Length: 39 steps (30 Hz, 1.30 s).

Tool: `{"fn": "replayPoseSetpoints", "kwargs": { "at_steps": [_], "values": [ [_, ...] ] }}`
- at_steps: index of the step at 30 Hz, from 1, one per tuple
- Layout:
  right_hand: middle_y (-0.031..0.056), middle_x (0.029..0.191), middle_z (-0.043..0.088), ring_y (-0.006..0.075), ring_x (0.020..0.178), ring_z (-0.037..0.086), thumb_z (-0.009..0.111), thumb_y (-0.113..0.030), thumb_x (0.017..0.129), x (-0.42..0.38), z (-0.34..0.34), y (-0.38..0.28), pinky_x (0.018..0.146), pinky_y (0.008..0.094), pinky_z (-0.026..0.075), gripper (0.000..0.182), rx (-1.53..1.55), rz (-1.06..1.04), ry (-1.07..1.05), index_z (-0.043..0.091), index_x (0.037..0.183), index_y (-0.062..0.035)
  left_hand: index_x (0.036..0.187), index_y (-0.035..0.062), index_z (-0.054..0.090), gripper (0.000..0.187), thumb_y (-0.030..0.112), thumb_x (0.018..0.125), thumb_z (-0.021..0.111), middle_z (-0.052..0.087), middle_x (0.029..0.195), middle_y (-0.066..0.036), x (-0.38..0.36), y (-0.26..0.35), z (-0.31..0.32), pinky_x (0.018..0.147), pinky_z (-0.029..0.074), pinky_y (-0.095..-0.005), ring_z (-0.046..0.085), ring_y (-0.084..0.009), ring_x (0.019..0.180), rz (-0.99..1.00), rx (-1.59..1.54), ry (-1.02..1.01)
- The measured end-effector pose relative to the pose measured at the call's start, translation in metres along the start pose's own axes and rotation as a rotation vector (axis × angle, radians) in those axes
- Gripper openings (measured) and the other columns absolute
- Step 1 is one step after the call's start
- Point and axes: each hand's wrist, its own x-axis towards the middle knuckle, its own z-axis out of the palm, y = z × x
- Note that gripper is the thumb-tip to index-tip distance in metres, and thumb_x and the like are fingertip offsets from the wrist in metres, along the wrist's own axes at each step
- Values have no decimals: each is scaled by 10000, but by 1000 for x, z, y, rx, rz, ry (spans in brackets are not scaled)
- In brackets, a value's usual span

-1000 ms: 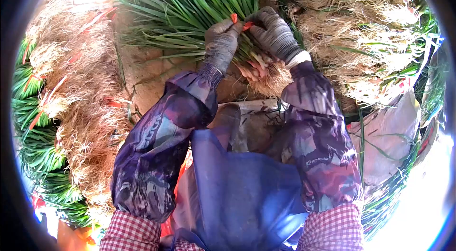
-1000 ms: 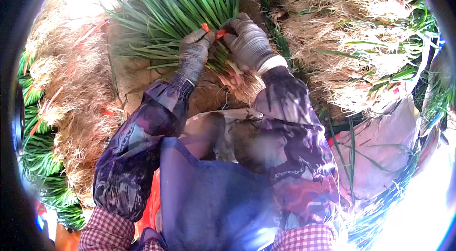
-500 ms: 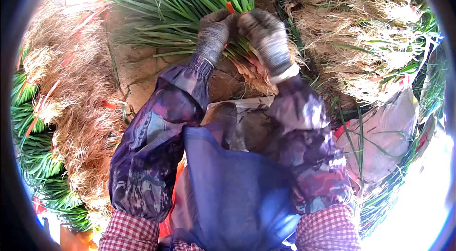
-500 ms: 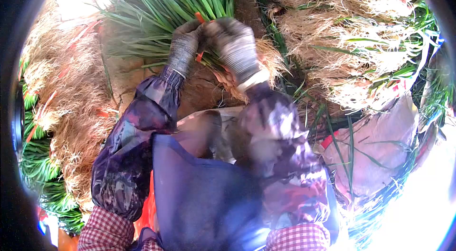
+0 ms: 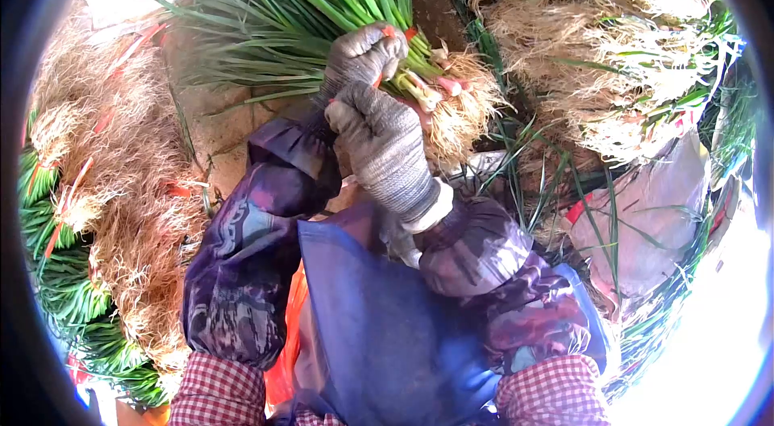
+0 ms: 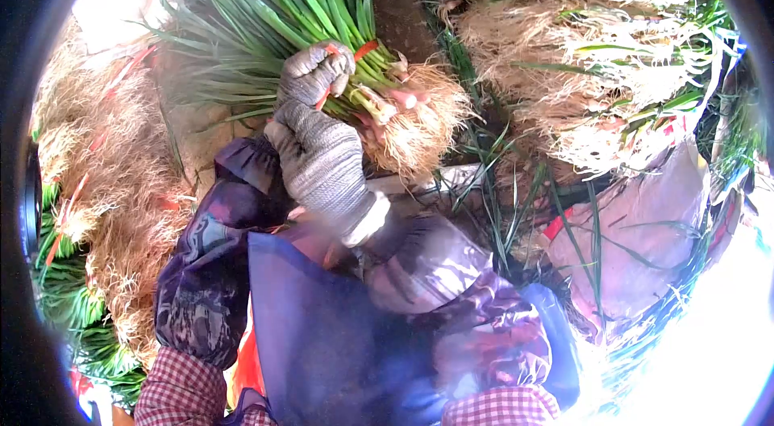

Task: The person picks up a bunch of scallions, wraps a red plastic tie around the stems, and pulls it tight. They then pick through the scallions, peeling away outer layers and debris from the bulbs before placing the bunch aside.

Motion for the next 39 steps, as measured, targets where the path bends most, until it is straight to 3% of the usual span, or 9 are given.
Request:
{"fn": "replayPoseSetpoints", "kwargs": {
  "at_steps": [4,6,8,10,12,19,25,28,39],
  "values": [
    [73,885,632,145,782,602,604,-100,878,19,-36,23,686,270,502,111,-229,-147,-312,633,934,-9,1039,0,566,148,63,905,554,597,838,-53,-7,-7,3,603,465,-222,548,-103,678,220,399,117],
    [62,934,638,154,823,612,596,-134,889,64,-71,-1,719,266,513,174,639,175,-185,614,1009,-9,1004,34,582,147,117,885,606,604,825,1,-22,6,23,654,470,-224,537,-81,699,73,20,204],
    [155,940,635,271,838,626,525,-412,886,115,-82,66,770,380,499,478,95,125,93,552,1082,23,961,43,598,115,134,891,603,591,801,30,-21,0,19,650,453,-213,521,-67,707,-43,329,216],
    [230,1030,620,349,942,619,450,-620,856,147,-79,105,842,432,482,750,-95,601,-27,486,1188,52,942,40,612,114,141,890,601,590,791,22,-27,6,34,624,433,-207,507,-56,700,-83,256,210],
    [270,1079,597,388,1025,586,396,-703,820,165,-21,153,874,452,452,869,-580,418,-122,465,1223,63,948,38,615,114,133,887,595,593,788,-1,-33,-2,47,580,410,-203,502,-67,660,-96,267,250],
    [233,1125,591,373,1060,565,472,-595,855,135,4,70,919,430,426,677,-464,-6,-731,457,1310,-94,914,27,579,85,103,910,541,531,750,19,-61,13,61,560,383,-200,449,-53,641,-168,-30,445],
    [94,1174,610,198,1103,553,520,-579,849,123,-132,76,910,292,430,613,-193,-225,-359,563,1239,-108,886,14,558,80,90,901,537,481,607,-2,-74,42,33,456,324,-211,401,-63,495,-190,-146,414],
    [73,1218,583,175,1105,544,544,-413,906,97,-184,83,948,294,408,468,120,163,4,576,1201,-52,888,17,550,76,93,892,551,505,643,-26,-70,32,22,445,328,-210,417,-75,498,-9,-187,355],
    [93,1270,525,205,1187,485,537,-272,873,67,-83,122,988,331,408,456,109,200,251,494,1281,-72,906,7,532,194,199,930,537,488,601,-30,-34,58,14,347,345,-216,420,-93,415,17,-322,199]
  ]
}}
